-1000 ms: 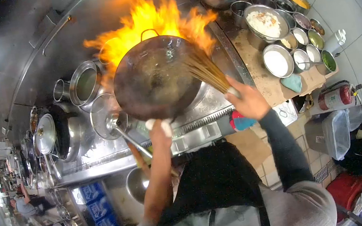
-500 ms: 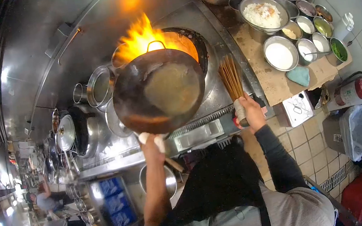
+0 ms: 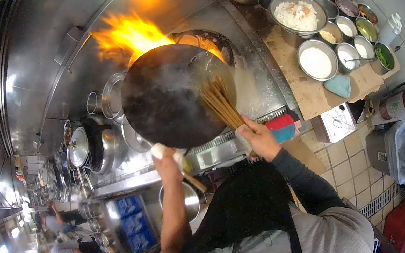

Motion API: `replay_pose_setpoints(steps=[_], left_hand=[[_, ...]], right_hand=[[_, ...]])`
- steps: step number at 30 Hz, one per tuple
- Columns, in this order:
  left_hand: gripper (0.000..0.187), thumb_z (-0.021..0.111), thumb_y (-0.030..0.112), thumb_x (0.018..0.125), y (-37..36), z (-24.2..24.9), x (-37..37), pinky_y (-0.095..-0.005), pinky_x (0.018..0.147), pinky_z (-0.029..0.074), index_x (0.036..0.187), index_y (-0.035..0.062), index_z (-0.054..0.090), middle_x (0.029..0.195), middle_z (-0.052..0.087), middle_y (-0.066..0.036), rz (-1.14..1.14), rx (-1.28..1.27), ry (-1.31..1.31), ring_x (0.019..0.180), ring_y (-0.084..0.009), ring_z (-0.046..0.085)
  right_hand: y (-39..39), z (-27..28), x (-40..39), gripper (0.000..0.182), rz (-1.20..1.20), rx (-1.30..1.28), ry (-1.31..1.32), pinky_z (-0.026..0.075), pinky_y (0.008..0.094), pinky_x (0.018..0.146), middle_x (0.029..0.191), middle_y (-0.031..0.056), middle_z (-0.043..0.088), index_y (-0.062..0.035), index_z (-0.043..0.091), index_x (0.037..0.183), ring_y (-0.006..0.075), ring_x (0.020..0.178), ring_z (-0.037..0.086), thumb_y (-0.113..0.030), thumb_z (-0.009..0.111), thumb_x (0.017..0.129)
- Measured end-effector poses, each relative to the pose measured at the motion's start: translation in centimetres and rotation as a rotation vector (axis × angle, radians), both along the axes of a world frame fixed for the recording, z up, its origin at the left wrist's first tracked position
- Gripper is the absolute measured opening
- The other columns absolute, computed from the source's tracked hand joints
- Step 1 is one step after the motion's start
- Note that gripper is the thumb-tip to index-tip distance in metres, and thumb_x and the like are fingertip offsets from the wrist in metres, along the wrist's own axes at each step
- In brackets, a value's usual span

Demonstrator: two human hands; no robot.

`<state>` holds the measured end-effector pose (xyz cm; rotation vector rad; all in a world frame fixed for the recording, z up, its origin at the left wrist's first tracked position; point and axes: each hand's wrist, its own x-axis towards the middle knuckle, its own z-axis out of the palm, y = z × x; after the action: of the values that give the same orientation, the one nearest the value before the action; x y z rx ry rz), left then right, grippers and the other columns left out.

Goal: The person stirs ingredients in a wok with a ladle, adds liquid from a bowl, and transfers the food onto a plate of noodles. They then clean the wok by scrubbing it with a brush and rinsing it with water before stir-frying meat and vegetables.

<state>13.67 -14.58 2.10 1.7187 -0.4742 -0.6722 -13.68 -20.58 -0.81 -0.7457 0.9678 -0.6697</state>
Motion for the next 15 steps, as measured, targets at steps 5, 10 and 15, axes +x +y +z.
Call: replay_pose_setpoints(steps=[5, 10, 15], left_hand=[[0.039, 0.066, 0.008, 0.073, -0.7, 2.0, -1.2, -0.036, 0.076, 0.049, 0.106, -0.0054, 0.049, 0.094, 0.058, -0.015, 0.01, 0.002, -0.179, 0.081, -0.0236, 0.058], [0.04, 0.065, 0.012, 0.077, -1.4, 3.3, -1.4, -0.0387, 0.079, 0.049, 0.108, -0.0053, 0.048, 0.095, 0.059, -0.018, -0.048, 0.092, -0.412, 0.082, -0.0281, 0.06], [0.046, 0.068, 0.013, 0.075, -1.5, 3.6, -1.7, -0.0421, 0.078, 0.049, 0.112, -0.0028, 0.046, 0.095, 0.06, -0.022, -0.137, 0.137, -0.58, 0.083, -0.0334, 0.062]], right_hand=[[-0.1, 0.9, -0.8, 0.058, 0.178, -0.179, 0.182, 0.046, 0.0279, 0.045, 0.074, 0.0084, 0.062, -0.0068, 0.04, 0.146, 0.0129, 0.047, 0.054, -0.026, 0.059, 0.096], [-0.9, 0.3, 0.6, 0.058, 0.298, -0.526, 0.386, 0.053, 0.031, 0.064, 0.087, 0.0144, 0.07, -0.0048, 0.045, 0.142, 0.0188, 0.062, 0.063, -0.029, 0.063, 0.092], [-4.4, -1.4, 6.6, 0.057, 0.212, -0.886, 0.29, 0.054, 0.0304, 0.075, 0.112, 0.0197, 0.068, -0.0035, 0.048, 0.14, 0.021, 0.075, 0.069, -0.031, 0.062, 0.092]])
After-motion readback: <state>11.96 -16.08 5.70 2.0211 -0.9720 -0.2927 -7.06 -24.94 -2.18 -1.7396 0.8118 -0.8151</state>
